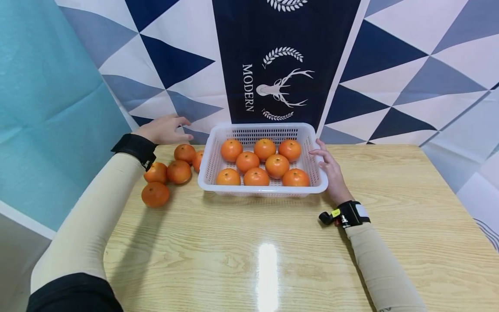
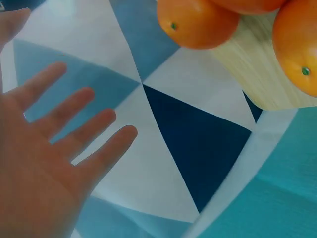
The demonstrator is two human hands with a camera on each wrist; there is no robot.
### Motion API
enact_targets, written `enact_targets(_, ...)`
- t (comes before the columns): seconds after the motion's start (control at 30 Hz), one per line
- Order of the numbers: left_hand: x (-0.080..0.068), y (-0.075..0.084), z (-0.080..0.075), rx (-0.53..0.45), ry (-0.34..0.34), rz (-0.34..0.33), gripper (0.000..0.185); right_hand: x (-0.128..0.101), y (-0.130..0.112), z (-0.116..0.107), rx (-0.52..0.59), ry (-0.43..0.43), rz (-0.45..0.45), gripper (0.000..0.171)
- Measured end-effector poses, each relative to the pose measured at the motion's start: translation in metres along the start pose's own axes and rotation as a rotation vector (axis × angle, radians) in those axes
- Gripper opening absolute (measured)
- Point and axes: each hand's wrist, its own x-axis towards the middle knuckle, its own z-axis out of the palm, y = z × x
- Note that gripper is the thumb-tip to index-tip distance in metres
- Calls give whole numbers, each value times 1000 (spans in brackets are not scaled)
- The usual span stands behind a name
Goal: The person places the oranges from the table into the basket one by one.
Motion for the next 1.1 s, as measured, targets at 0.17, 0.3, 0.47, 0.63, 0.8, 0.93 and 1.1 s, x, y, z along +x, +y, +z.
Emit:
enact_targets(0.17, -2, -8, -1, 5, 8, -27, 74, 0, -1, -1, -26, 1, 10, 36)
enact_targets(0.3, 1, -12, 2, -2, -9, -63, 75, 1, -1, -1, -19, -1, 9, 36)
enact_targets(0.47, 9, -16, 11, -9, -36, -117, 77, 1, -1, -2, -11, 0, 7, 36)
enact_targets(0.63, 15, -17, 20, -30, -37, -126, 78, 1, 0, -1, -20, 1, 7, 35)
enact_targets(0.8, 21, -18, 29, -60, -37, -134, 78, 0, 0, -2, -10, 1, 6, 35)
enact_targets(0.93, 29, -21, 40, -95, -54, -164, 78, 0, 0, -1, -2, -1, 11, 36)
enact_targets(1.1, 38, -23, 51, -124, -69, -179, 75, 0, 0, -1, -16, -1, 19, 35)
